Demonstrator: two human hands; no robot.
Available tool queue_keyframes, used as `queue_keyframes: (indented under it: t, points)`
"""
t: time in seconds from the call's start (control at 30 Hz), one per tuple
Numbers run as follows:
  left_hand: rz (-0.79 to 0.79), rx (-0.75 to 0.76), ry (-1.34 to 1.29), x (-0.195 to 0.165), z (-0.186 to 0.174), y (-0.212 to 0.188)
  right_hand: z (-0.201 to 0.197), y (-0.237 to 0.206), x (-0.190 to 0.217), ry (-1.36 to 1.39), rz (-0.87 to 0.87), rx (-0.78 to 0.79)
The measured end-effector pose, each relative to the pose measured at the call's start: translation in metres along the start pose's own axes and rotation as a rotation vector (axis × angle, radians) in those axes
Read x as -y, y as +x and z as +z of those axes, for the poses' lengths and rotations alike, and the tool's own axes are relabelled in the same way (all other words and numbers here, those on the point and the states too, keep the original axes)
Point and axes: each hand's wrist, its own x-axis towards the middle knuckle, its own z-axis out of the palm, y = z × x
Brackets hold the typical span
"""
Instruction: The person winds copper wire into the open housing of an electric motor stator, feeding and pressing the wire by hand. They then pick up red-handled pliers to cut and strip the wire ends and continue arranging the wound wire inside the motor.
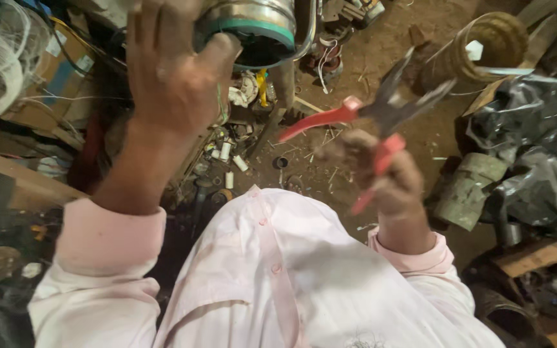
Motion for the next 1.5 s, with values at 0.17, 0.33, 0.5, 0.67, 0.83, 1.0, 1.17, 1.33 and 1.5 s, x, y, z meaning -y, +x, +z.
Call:
queue_keyframes:
  t: [0.17, 0.33, 0.5, 0.67, 0.83, 1.0, 1.17, 1.33, 1.5]
  points:
    - [0.396, -0.068, 0.090, 0.020, -0.005, 0.008, 0.006, -0.011, -0.009, -0.783, -0.017, -0.056]
    - [0.363, -0.103, 0.200, 0.009, 0.000, -0.011, 0.012, -0.011, -0.003, -1.079, -0.022, -0.241]
    - [-0.026, 0.008, 0.151, -0.022, 0.016, -0.037, 0.007, -0.028, -0.004, -0.713, -0.203, -0.385]
    - [-0.248, 0.141, 0.184, -0.042, 0.014, -0.035, -0.022, -0.044, -0.008, -0.285, -0.118, -0.359]
    - [-0.442, 0.168, 0.148, -0.054, 0.011, -0.018, -0.034, -0.049, -0.034, -0.071, -0.067, -0.227]
    - [-0.576, 0.161, 0.079, -0.051, 0.011, -0.016, -0.029, -0.049, -0.042, 0.067, 0.075, -0.144]
    - [-0.615, 0.093, 0.041, -0.030, 0.010, -0.013, -0.030, -0.024, -0.047, 0.177, 0.158, -0.110]
    - [-0.614, 0.058, -0.082, -0.012, -0.002, -0.008, -0.023, 0.003, -0.046, 0.269, 0.221, -0.130]
    - [-0.566, 0.084, -0.097, -0.005, -0.012, 0.001, -0.025, 0.025, -0.025, -0.005, 0.429, 0.146]
